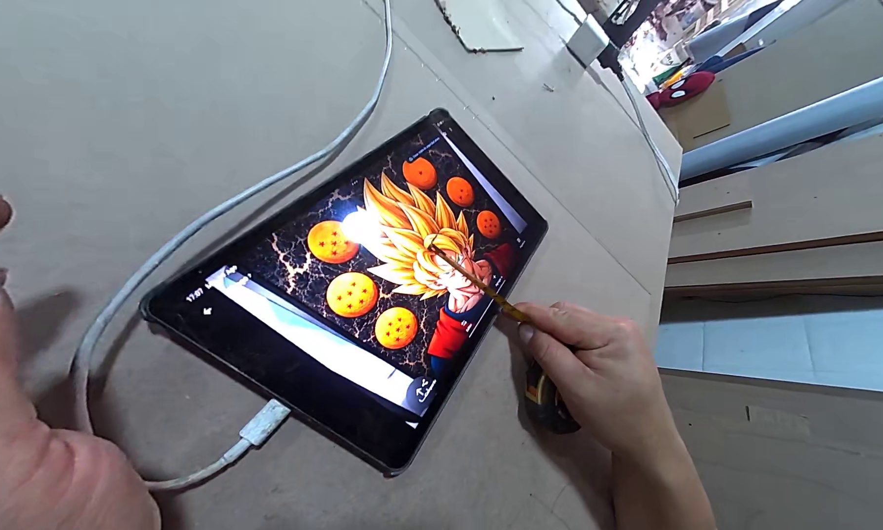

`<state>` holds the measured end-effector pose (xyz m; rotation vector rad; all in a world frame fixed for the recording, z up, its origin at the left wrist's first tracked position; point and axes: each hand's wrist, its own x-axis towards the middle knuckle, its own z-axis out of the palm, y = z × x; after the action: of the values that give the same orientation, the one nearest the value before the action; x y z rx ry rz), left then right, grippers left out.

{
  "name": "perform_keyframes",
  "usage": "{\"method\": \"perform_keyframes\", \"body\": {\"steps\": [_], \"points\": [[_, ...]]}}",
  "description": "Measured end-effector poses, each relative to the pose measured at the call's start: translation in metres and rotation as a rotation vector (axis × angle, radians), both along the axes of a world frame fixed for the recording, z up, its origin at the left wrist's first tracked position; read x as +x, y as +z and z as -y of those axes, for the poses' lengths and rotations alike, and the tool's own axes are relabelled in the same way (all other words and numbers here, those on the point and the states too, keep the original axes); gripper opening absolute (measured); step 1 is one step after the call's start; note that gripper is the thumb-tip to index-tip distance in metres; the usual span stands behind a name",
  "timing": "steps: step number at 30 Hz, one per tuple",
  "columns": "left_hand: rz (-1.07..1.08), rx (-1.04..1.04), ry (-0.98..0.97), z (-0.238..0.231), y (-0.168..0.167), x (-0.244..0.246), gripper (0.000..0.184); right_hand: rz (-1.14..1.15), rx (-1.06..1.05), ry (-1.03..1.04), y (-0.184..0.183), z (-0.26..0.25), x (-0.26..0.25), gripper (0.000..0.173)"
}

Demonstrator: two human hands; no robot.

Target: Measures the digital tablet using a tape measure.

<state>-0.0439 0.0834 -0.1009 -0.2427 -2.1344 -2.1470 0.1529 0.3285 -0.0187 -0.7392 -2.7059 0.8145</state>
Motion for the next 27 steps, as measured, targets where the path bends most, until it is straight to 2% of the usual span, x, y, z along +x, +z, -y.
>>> {"method": "perform_keyframes", "body": {"steps": [3,6,8,10,13,15,19,22,23,27], "points": [[-0.041,-0.164,0.023,-0.02,0.042,0.009,0.03,-0.017,-0.024,-0.005,-0.003,-0.002,0.001,0.025],[-0.242,-0.204,-0.05,-0.025,0.056,0.02,0.027,-0.019,-0.023,-0.017,-0.006,-0.002,0.001,0.026],[-0.441,-0.339,-0.166,-0.026,0.053,0.028,0.019,-0.004,-0.021,-0.023,-0.006,-0.002,0.002,0.025],[-0.552,-0.445,-0.332,-0.03,0.048,0.031,0.022,0.002,-0.037,-0.024,-0.005,-0.002,0.002,0.025],[-0.566,-0.548,-0.476,-0.037,0.049,0.033,0.029,-0.007,-0.044,-0.016,-0.004,-0.002,0.002,0.025],[-0.543,-0.614,-0.505,-0.038,0.05,0.033,0.029,-0.015,-0.043,-0.01,-0.005,-0.002,0.002,0.025],[-0.509,-0.513,-0.384,-0.033,0.048,0.031,0.026,-0.013,-0.053,-0.009,-0.004,-0.002,0.003,0.026],[-0.49,-0.65,-0.411,-0.033,0.043,0.027,0.03,-0.007,-0.044,-0.012,-0.004,-0.002,0.003,0.026],[-0.494,-0.635,-0.406,-0.034,0.043,0.028,0.029,-0.004,-0.045,-0.011,-0.004,-0.002,0.002,0.027],[-0.384,-0.221,-0.216,-0.033,0.054,0.036,0.016,-0.001,-0.036,-0.014,-0.003,-0.002,0.002,0.026]]}}
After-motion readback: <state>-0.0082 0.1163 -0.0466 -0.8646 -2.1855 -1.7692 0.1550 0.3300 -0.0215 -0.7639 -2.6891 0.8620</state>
